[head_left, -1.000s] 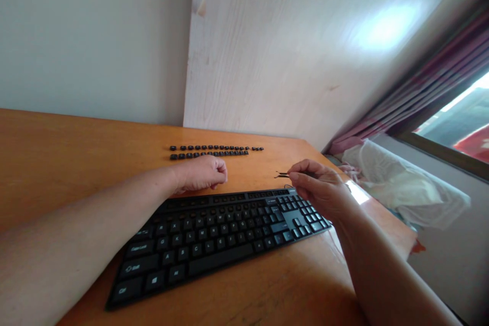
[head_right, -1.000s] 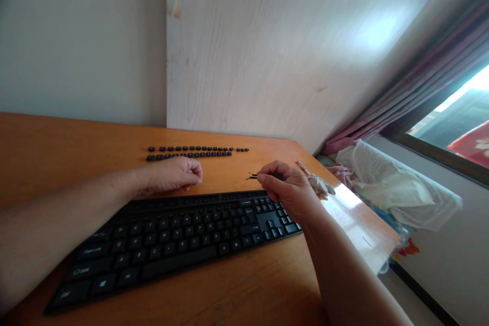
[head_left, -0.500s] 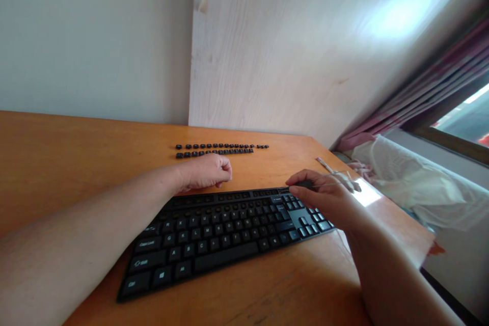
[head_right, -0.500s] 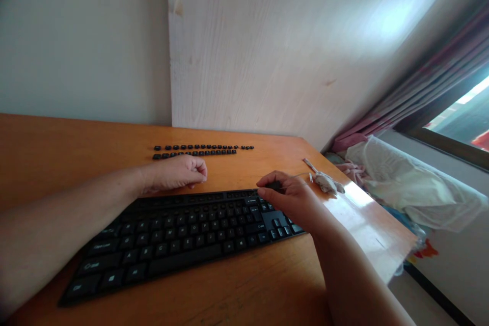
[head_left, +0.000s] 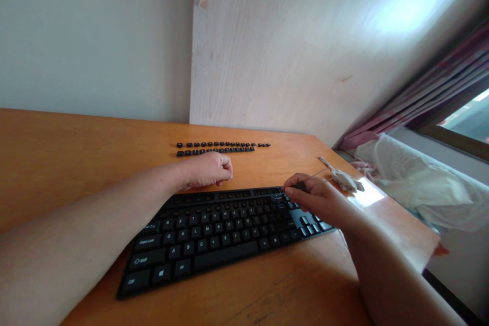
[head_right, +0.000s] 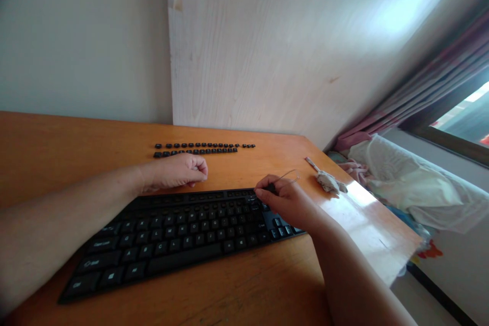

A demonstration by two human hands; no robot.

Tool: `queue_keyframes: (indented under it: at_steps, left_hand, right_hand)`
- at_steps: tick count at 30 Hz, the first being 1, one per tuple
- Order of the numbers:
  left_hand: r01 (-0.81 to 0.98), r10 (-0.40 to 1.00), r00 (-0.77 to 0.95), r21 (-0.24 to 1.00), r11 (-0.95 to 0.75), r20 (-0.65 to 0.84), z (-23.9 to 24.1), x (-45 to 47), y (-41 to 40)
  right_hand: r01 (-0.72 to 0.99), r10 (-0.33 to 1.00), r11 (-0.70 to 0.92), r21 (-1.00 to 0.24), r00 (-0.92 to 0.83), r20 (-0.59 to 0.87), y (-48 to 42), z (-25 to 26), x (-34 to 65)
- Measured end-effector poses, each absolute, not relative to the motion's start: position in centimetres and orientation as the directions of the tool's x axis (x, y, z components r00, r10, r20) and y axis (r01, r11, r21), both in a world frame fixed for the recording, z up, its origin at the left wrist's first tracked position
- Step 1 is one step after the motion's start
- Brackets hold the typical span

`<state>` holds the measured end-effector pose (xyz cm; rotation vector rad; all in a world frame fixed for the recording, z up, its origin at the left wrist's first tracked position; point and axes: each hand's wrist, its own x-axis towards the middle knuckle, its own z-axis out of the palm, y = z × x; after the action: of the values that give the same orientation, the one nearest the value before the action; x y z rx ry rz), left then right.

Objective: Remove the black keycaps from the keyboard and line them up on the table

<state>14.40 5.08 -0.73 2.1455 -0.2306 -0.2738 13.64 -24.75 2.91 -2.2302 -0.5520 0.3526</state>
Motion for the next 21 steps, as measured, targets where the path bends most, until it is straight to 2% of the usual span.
queue_keyframes:
  at_steps: [11,18,21]
  left_hand:
    - [-0.064,-0.262,0.959,0.822,-0.566,-0.106,-0.49,14.25,4.91]
    - [-0.073,-0.278,0.956,0.836,-0.543,-0.098,-0.85,14.49,5.06]
    - [-0.070,-0.279,0.955,0.838,-0.541,-0.100,-0.83,14.48,5.05]
  right_hand:
    - [0.254,0.534,-0.571,-0.781,0.837,-0.118,-24.77,2.54,14.09]
    - [0.333,0.578,-0.622,-0.708,0.806,-0.129,-24.91,2.57,14.21]
    - [0.329,0.589,-0.617,-0.714,0.796,-0.142,-24.82,2.88,14.42]
